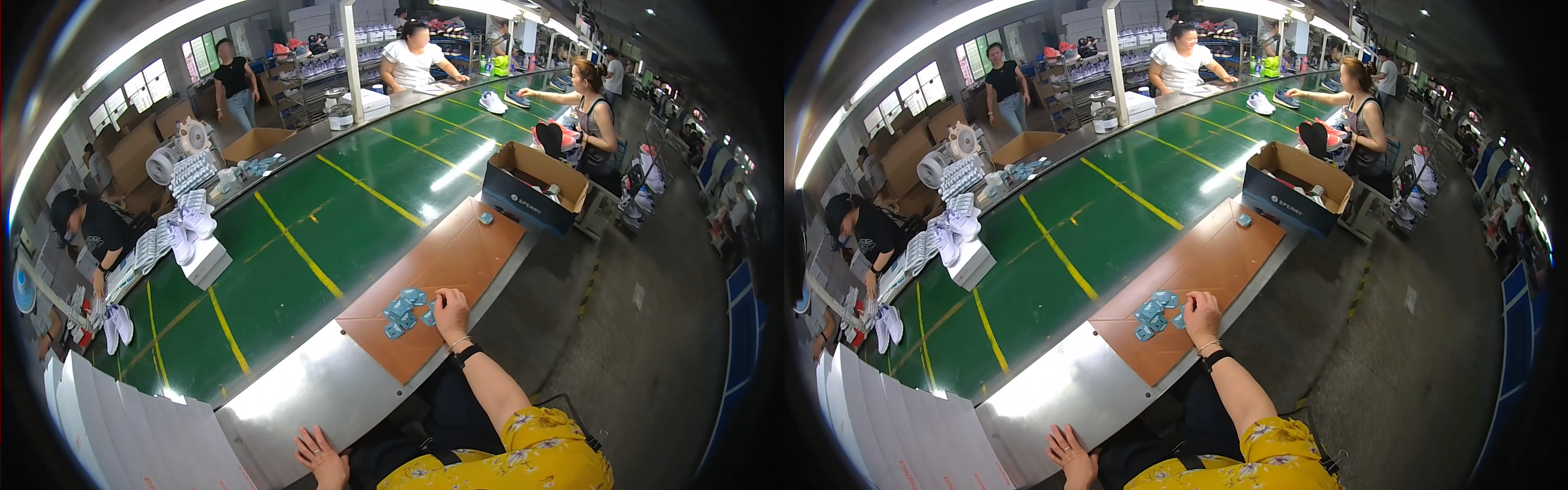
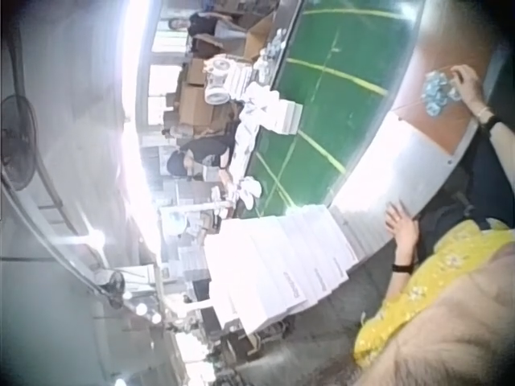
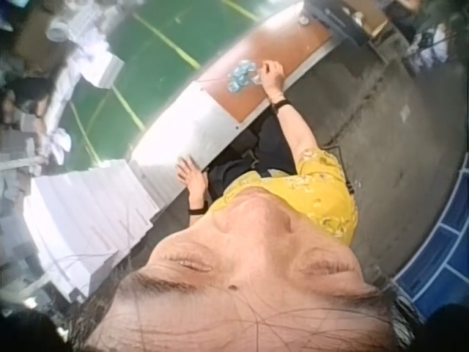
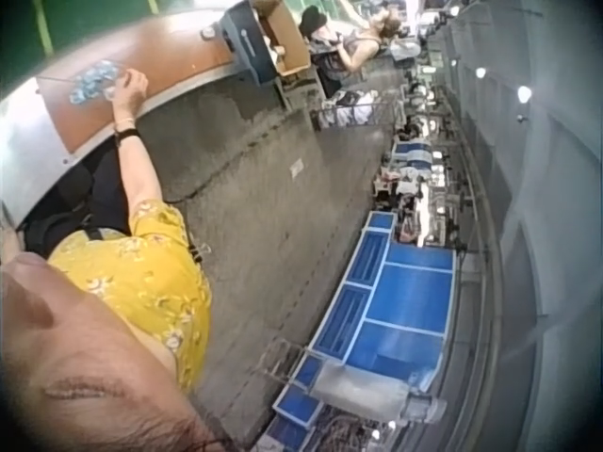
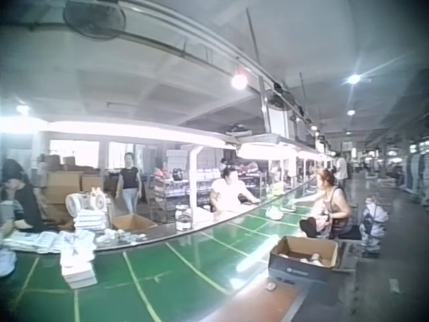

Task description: Moving a chair and then sorting and counting blue adhesive labels on a work surface.

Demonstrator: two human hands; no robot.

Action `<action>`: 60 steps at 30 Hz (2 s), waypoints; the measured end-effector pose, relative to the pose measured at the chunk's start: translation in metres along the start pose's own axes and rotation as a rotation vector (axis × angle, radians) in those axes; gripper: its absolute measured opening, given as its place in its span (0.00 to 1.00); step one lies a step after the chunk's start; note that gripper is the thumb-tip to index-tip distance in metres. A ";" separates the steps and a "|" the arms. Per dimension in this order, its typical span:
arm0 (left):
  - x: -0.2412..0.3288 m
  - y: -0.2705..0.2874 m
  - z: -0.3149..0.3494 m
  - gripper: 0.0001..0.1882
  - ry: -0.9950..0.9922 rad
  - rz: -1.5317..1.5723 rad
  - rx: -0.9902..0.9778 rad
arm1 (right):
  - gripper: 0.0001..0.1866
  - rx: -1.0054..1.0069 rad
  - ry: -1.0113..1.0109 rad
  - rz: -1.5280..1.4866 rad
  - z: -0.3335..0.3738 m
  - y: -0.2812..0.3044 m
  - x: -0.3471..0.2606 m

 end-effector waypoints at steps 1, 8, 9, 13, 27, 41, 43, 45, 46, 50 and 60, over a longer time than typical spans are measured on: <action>-0.001 -0.003 0.001 0.57 -0.005 -0.001 -0.001 | 0.03 -0.004 -0.003 -0.008 0.000 0.000 0.000; 0.006 0.009 0.001 0.57 0.013 -0.002 -0.018 | 0.03 -0.007 -0.003 0.007 -0.003 0.002 0.001; 0.008 0.010 0.001 0.57 0.018 0.000 -0.024 | 0.04 -0.013 -0.006 0.006 -0.003 0.002 0.002; 0.007 0.007 0.001 0.57 0.014 -0.004 -0.022 | 0.04 -0.032 -0.016 0.012 -0.004 0.003 0.000; 0.014 0.011 0.001 0.58 0.021 -0.014 -0.010 | 0.04 -0.029 -0.011 0.021 -0.008 0.004 0.005; 0.020 0.009 -0.002 0.58 0.058 -0.005 -0.053 | 0.04 -0.034 -0.022 0.018 -0.013 0.004 0.010; 0.022 0.011 -0.002 0.58 0.063 0.009 -0.065 | 0.04 -0.018 0.006 0.019 -0.013 0.005 0.011; 0.022 0.011 -0.002 0.58 0.054 0.016 -0.052 | 0.04 -0.019 0.007 0.020 -0.014 0.005 0.011; 0.022 0.012 -0.001 0.58 0.053 0.015 -0.053 | 0.04 -0.021 0.009 0.019 -0.013 0.005 0.011; 0.025 0.016 -0.002 0.58 0.028 -0.003 -0.039 | 0.04 -0.018 0.002 0.023 -0.016 0.005 0.013; 0.030 0.016 -0.006 0.58 0.063 0.001 -0.060 | 0.04 -0.027 -0.007 0.026 -0.021 0.006 0.013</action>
Point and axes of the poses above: each hand's wrist, its own z-axis away from the middle knuckle, its own y-axis out of the back of the hand, x = y × z, the point moved 1 cm from there along -z, towards the middle knuckle, and after that the axes turned 1 degree about y, right-handed, at the moved point
